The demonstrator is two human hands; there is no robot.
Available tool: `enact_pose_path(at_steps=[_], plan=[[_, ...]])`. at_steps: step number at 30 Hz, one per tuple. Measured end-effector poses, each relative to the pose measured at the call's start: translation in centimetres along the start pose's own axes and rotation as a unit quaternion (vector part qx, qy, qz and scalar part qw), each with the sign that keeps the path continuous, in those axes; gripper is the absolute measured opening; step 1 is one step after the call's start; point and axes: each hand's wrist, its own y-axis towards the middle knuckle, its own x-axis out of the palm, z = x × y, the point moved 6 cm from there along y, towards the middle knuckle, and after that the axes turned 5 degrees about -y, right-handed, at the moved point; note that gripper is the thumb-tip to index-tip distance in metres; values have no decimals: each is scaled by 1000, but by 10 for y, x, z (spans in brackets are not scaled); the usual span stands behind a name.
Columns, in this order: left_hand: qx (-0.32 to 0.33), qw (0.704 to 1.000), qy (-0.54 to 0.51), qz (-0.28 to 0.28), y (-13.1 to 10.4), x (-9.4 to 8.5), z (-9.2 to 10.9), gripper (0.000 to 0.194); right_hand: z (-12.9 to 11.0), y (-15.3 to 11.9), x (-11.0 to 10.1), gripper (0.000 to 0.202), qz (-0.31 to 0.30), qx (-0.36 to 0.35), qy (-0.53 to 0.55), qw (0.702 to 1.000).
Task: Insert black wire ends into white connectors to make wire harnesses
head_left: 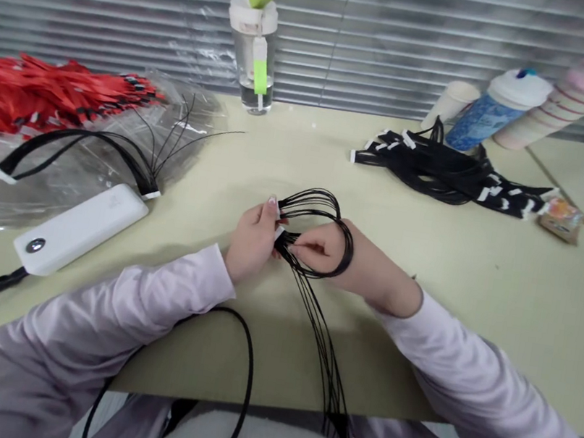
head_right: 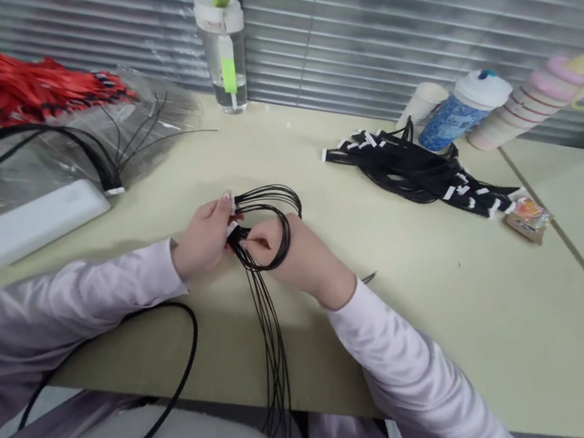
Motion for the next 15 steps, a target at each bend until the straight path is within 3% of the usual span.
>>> enact_pose_path(at_steps=[6, 15], plan=[[18, 1000, 17, 2, 1, -1, 2, 46, -2, 3, 6, 28, 35, 16, -69, 997], [13, 999, 33, 10, 1, -2, 5, 45, -4, 3, 17, 30, 50, -37, -164, 985]])
